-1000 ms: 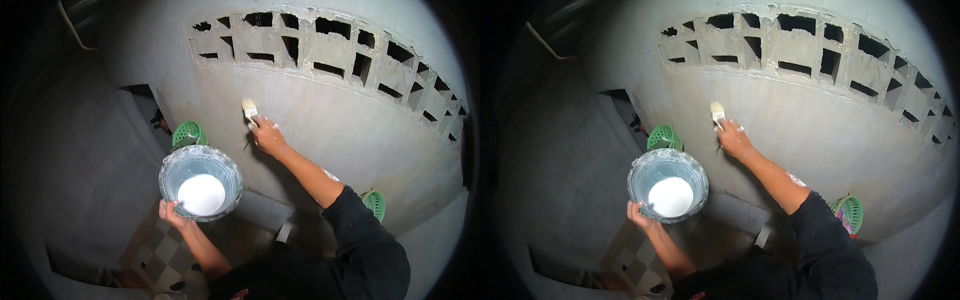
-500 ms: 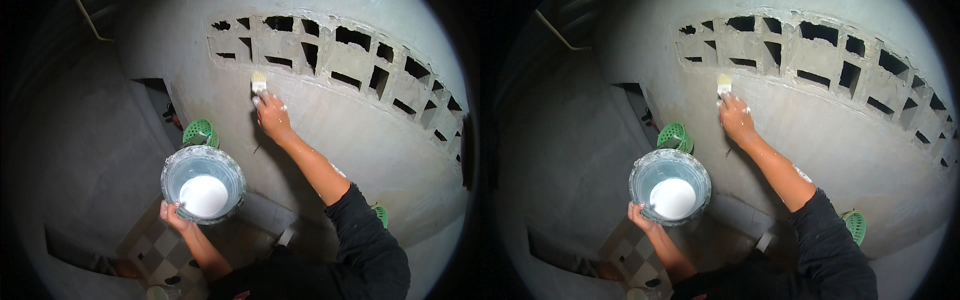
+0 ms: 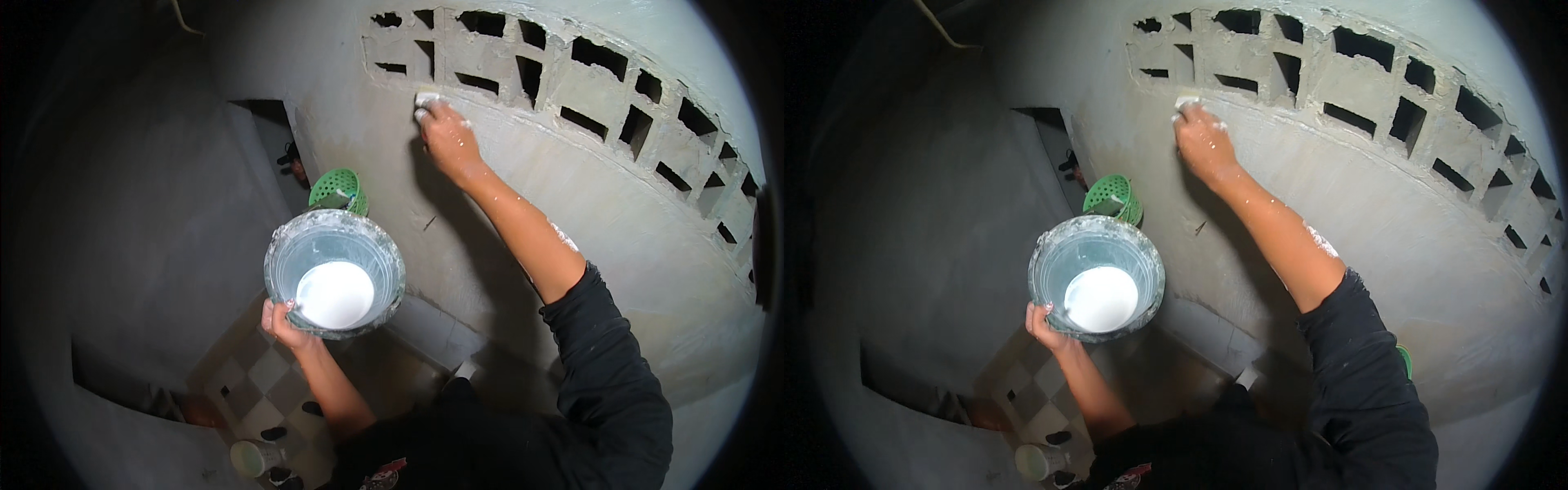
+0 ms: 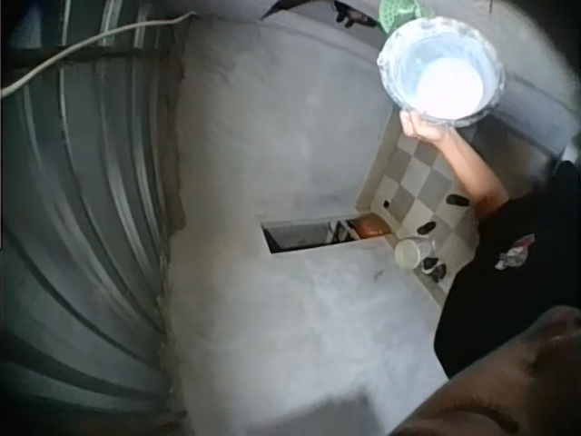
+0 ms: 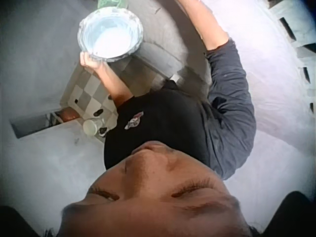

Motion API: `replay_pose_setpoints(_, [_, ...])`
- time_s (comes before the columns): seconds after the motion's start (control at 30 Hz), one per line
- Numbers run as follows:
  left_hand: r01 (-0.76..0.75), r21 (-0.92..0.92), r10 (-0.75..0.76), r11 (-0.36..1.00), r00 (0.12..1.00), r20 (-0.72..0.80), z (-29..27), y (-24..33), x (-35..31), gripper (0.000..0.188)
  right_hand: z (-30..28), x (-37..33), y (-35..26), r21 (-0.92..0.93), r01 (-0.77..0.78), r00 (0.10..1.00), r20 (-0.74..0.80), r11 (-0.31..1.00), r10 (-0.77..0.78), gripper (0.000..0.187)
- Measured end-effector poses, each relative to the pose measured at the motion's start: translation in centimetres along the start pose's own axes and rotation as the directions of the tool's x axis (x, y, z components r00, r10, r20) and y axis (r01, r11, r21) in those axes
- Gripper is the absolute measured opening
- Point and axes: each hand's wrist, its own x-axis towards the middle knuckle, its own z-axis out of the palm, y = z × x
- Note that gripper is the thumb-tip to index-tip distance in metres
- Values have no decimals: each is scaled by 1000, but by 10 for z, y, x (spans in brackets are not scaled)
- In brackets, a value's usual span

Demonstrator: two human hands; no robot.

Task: The person paints a wall using a brush, dipping the brush into a bucket of white paint and applying it to the concrete surface including around decorative vent blocks.

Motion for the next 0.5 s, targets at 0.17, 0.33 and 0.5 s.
replay_pose_setpoints(0.17, [15, -17, -14, 1000, 998, 55, -15, -10, 3, 9, 53, -74, 6, -141, 148, 980, 154, 979, -126, 14])
replay_pose_setpoints(0.33, [-3, -71, 1, 997, 1000, -26, -6, -10, 6, 11, 53, -58, -16, 55, 15, 749, 661, 998, -48, 10])
replay_pose_setpoints(0.5, [15, -46, -16, 999, 999, -32, -12, -5, 10, 9, 2, 19, -17, 72, -62, 955, 296, 995, 38, 11])
